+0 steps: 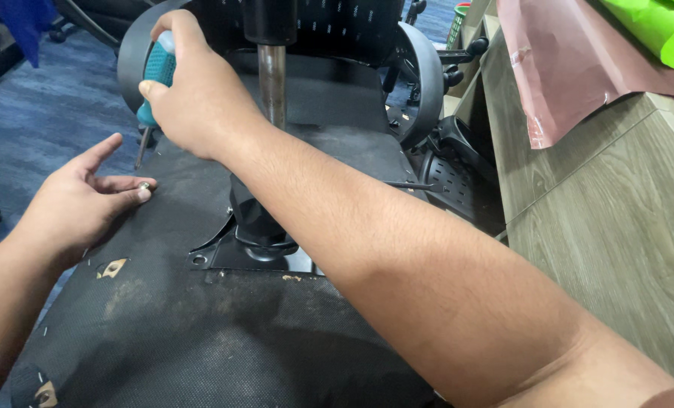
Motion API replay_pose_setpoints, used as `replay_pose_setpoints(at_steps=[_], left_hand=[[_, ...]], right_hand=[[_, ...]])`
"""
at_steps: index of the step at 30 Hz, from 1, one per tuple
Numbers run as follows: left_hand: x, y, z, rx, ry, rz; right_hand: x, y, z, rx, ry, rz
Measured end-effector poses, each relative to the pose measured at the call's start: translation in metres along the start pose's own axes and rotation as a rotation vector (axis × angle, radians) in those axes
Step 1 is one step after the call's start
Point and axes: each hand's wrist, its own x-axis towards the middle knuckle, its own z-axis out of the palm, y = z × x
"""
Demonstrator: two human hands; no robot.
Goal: The person uses a screwdriver to tighten screws on the underside of an office chair seat, securing the central gas-lift mechanism to the seat base. The hands repeatedly turn the screwdriver to fasten multiple screws around the mounting plate.
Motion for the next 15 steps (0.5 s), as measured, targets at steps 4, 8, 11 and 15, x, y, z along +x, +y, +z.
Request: replay_pose_setpoints(at_steps=[4, 8, 11, 15], left_hand=[[0.0021, -0.0059, -0.0011, -0.04, -0.015, 0.016], [0.0034, -0.0081, -0.0007, -0.026, -0.006, -0.02], [0.0029, -0.0076, -0.0002, -0.027, -0.004, -0.031], [-0.0002, -0.0054, 0.0007, -0.033, -0.007, 0.0]], right_hand=[[-0.0023, -0.0023, -0.0003, -0.014, -0.015, 0.02], [-0.0026, -0.0045, 0.0006, -0.044, -0.029, 0.015], [-0.003, -0.0042, 0.0009, -0.04, -0.032, 0.025], [-0.0028, -0.0027, 0.0012, -0.078, -0.031, 0.037]])
